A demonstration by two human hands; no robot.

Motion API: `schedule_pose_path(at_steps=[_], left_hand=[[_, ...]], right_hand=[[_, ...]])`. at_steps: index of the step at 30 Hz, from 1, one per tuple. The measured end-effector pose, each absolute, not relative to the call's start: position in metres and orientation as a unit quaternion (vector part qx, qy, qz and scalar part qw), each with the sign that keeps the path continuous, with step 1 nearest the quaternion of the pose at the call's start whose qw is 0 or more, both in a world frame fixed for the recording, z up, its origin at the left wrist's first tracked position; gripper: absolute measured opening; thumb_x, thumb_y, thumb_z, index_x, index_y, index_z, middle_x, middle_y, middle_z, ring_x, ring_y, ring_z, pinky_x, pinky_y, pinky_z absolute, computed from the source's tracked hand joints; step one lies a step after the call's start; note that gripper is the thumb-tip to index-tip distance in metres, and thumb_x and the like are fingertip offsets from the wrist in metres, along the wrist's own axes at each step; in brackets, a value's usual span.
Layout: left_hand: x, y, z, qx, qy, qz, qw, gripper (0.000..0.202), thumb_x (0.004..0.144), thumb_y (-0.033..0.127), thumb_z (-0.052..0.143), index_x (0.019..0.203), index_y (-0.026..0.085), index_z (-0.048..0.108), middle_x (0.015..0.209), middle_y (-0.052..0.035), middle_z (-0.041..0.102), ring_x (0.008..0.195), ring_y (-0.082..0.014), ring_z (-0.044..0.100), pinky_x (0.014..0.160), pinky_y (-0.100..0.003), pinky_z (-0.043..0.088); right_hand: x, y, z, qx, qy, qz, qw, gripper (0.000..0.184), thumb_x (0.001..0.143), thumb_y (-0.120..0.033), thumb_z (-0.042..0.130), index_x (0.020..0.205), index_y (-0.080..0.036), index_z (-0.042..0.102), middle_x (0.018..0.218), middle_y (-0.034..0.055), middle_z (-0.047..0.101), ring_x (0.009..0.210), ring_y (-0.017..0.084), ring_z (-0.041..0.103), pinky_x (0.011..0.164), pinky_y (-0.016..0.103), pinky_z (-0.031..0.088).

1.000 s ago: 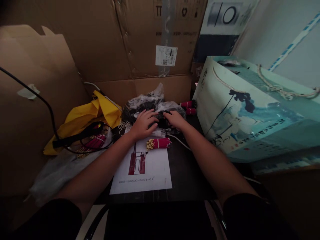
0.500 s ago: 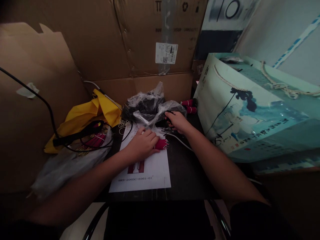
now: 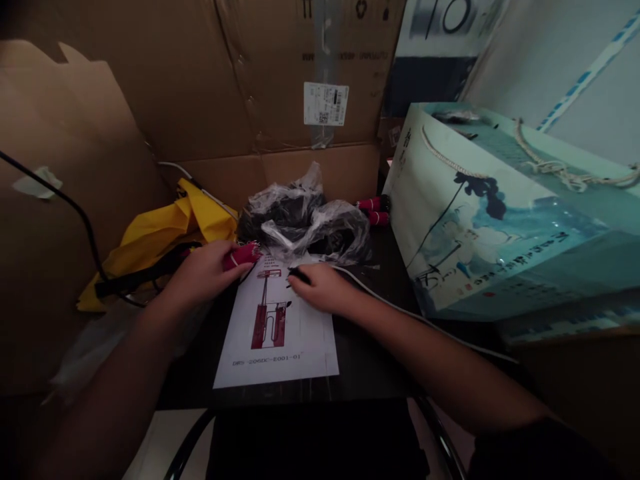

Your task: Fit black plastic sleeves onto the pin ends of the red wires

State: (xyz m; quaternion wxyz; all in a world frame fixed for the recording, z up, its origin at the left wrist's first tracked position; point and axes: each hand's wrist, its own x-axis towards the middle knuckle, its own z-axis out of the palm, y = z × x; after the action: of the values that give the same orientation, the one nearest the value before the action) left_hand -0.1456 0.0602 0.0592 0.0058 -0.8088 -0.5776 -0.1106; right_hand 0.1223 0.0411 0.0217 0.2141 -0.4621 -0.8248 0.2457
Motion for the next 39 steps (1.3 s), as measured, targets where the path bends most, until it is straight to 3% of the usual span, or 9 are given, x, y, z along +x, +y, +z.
schedule_pose_path(at_steps=[6,15,21,26,33,36,39], left_hand=[[-0.135,0.067,0.036,-0.763,-0.638,-0.039,0.1,0.038,0.087,0.053,0.049,0.097,0.018,0.056,0.101,-0.0106,0.068,0.101,-0.0307,0.062,0.082,-0.04,0.041],[-0.138,0.068,0.025,-0.758,-0.641,-0.072,0.098,0.041,0.088,0.055,0.044,0.1,0.019,0.059,0.1,-0.0108,0.069,0.1,-0.0304,0.061,0.085,-0.042,0.039],[-0.14,0.068,0.024,-0.758,-0.642,-0.077,0.086,0.039,0.088,0.054,0.045,0.101,0.019,0.059,0.101,-0.0103,0.069,0.101,-0.0296,0.061,0.085,-0.041,0.039],[-0.138,0.065,0.022,-0.759,-0.639,-0.08,0.101,0.041,0.089,0.053,0.044,0.102,0.018,0.06,0.103,-0.0125,0.066,0.101,-0.0302,0.059,0.085,-0.041,0.039],[-0.135,0.061,0.013,-0.769,-0.619,-0.1,0.124,0.051,0.088,0.051,0.05,0.128,0.021,0.053,0.113,-0.0148,0.061,0.109,-0.033,0.054,0.092,-0.045,0.037],[-0.143,0.066,0.013,-0.777,-0.6,-0.181,0.058,0.047,0.089,0.051,0.049,0.126,0.022,0.055,0.114,-0.0101,0.06,0.109,-0.0276,0.056,0.093,-0.041,0.041],[-0.155,0.068,0.025,-0.734,-0.598,-0.323,0.008,0.036,0.097,0.039,0.036,0.115,0.017,0.057,0.111,-0.0081,0.06,0.099,-0.0174,0.059,0.087,-0.029,0.046]], right_hand=[[0.082,0.035,0.004,-0.399,-0.902,0.1,0.132,0.031,0.095,-0.039,0.043,0.098,-0.014,0.06,0.092,0.0126,0.065,0.078,0.02,0.058,0.068,0.031,0.037],[0.092,0.03,0.003,-0.354,-0.929,0.011,0.11,0.038,0.094,-0.051,0.043,0.105,-0.019,0.061,0.107,0.0129,0.059,0.096,0.027,0.053,0.073,0.036,0.04],[0.095,0.027,0.002,-0.321,-0.938,-0.046,0.124,0.05,0.093,-0.06,0.04,0.102,-0.017,0.063,0.098,0.0116,0.06,0.09,0.026,0.052,0.073,0.039,0.039],[0.095,0.029,-0.001,-0.318,-0.936,-0.047,0.145,0.052,0.098,-0.053,0.031,0.099,-0.014,0.065,0.091,0.011,0.06,0.087,0.024,0.051,0.073,0.038,0.037],[0.095,0.033,0.0,-0.313,-0.934,-0.015,0.171,0.038,0.098,-0.039,0.036,0.11,-0.015,0.064,0.095,0.0119,0.06,0.091,0.025,0.049,0.081,0.04,0.037],[0.096,0.037,-0.002,-0.297,-0.936,0.014,0.191,0.036,0.099,-0.033,0.035,0.115,-0.014,0.062,0.098,0.012,0.062,0.094,0.024,0.05,0.084,0.038,0.04],[0.097,0.039,-0.004,-0.28,-0.931,0.035,0.232,0.034,0.099,-0.026,0.035,0.115,-0.012,0.062,0.1,0.0129,0.064,0.096,0.022,0.052,0.085,0.037,0.043]])
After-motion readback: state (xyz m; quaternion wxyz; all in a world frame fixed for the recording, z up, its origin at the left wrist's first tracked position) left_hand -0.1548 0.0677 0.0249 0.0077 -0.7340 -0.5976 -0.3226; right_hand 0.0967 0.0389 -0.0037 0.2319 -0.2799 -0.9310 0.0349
